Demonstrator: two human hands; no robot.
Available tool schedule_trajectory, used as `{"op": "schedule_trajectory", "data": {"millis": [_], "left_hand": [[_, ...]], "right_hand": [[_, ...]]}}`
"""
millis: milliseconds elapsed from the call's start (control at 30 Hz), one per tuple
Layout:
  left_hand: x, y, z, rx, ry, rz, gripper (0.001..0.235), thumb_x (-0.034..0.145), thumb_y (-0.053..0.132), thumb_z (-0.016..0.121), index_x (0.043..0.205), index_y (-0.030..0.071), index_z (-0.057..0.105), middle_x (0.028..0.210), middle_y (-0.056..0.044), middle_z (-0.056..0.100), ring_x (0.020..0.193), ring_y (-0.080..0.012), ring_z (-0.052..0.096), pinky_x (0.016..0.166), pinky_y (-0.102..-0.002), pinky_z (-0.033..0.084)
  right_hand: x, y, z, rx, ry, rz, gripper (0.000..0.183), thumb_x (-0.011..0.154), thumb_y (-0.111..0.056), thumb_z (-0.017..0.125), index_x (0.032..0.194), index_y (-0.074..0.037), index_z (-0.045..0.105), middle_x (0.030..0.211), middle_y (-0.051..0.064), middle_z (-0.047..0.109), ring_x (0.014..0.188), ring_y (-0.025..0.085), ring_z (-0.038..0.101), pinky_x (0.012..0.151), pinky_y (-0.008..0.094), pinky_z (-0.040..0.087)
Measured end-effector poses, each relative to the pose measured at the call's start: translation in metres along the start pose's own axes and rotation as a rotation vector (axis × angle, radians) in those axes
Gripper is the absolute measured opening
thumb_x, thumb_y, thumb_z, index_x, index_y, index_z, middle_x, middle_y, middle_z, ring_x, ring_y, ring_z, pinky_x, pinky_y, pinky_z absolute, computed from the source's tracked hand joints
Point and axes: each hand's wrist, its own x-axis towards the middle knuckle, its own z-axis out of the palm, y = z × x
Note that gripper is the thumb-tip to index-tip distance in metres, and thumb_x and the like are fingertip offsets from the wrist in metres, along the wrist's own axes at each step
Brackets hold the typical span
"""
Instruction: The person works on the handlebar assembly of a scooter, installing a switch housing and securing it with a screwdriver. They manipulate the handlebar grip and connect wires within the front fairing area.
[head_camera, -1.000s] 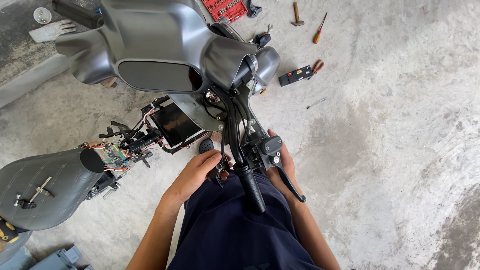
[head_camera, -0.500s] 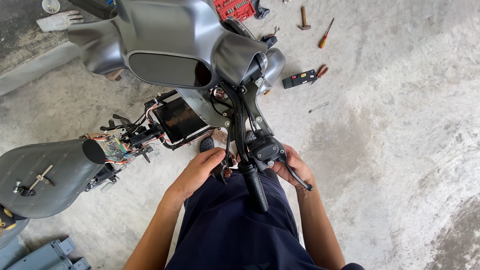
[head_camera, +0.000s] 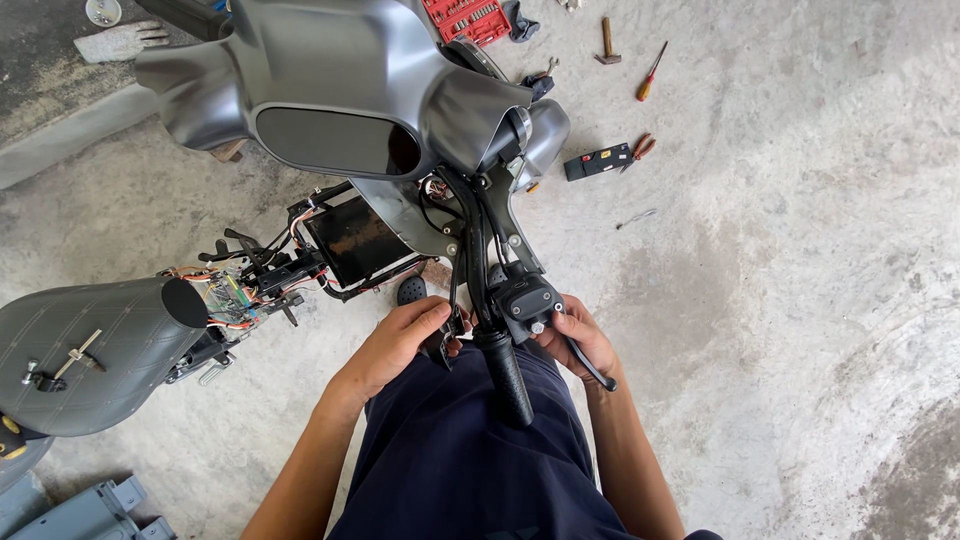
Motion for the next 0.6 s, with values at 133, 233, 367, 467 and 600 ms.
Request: {"op": "schedule_trajectory", "data": {"millis": [133,233,367,467,600], "left_hand": [[-0.001,-0.002,0.0,-0.003,-0.012,0.016,0.041,0.104,0.035,0.05,0.116,0.002,0.071,0.105,-0.005,0.075,0.083,-0.0131,0.067,0.081,-0.028,0.056],[-0.001,-0.001,0.001,0.011,0.011,0.027,0.041,0.104,0.034,0.05,0.115,0.001,0.071,0.104,-0.006,0.075,0.084,-0.0135,0.069,0.082,-0.028,0.056],[-0.003,0.002,0.002,0.006,0.011,0.03,0.041,0.104,0.034,0.049,0.117,0.002,0.071,0.106,-0.005,0.074,0.084,-0.0133,0.067,0.083,-0.029,0.055],[-0.004,0.003,0.002,0.016,0.01,0.042,0.041,0.104,0.034,0.049,0.117,0.002,0.072,0.107,-0.004,0.074,0.085,-0.013,0.067,0.083,-0.029,0.055],[-0.003,0.001,0.002,0.067,0.01,0.058,0.042,0.104,0.034,0.048,0.116,0.003,0.073,0.104,-0.003,0.075,0.084,-0.0125,0.067,0.083,-0.029,0.055]], "right_hand": [[-0.003,-0.002,0.003,-0.031,0.005,-0.004,0.059,0.1,-0.026,0.074,0.138,0.015,0.053,0.131,0.021,0.064,0.122,0.027,0.062,0.109,0.042,0.048],[0.0,-0.007,0.01,-0.043,0.018,0.006,0.058,0.099,-0.026,0.073,0.136,0.014,0.054,0.13,0.02,0.065,0.119,0.027,0.063,0.108,0.042,0.049],[-0.011,0.0,-0.016,-0.109,0.027,0.004,0.055,0.101,-0.027,0.072,0.133,0.015,0.056,0.121,0.018,0.064,0.113,0.023,0.061,0.1,0.038,0.048],[-0.008,-0.013,0.008,-0.211,0.042,0.009,0.054,0.104,-0.028,0.072,0.131,0.016,0.058,0.114,0.015,0.063,0.107,0.019,0.058,0.093,0.034,0.046],[-0.001,-0.031,0.063,-0.282,0.092,0.024,0.055,0.095,-0.033,0.072,0.128,0.01,0.06,0.117,0.013,0.067,0.109,0.018,0.06,0.102,0.035,0.047]]}}
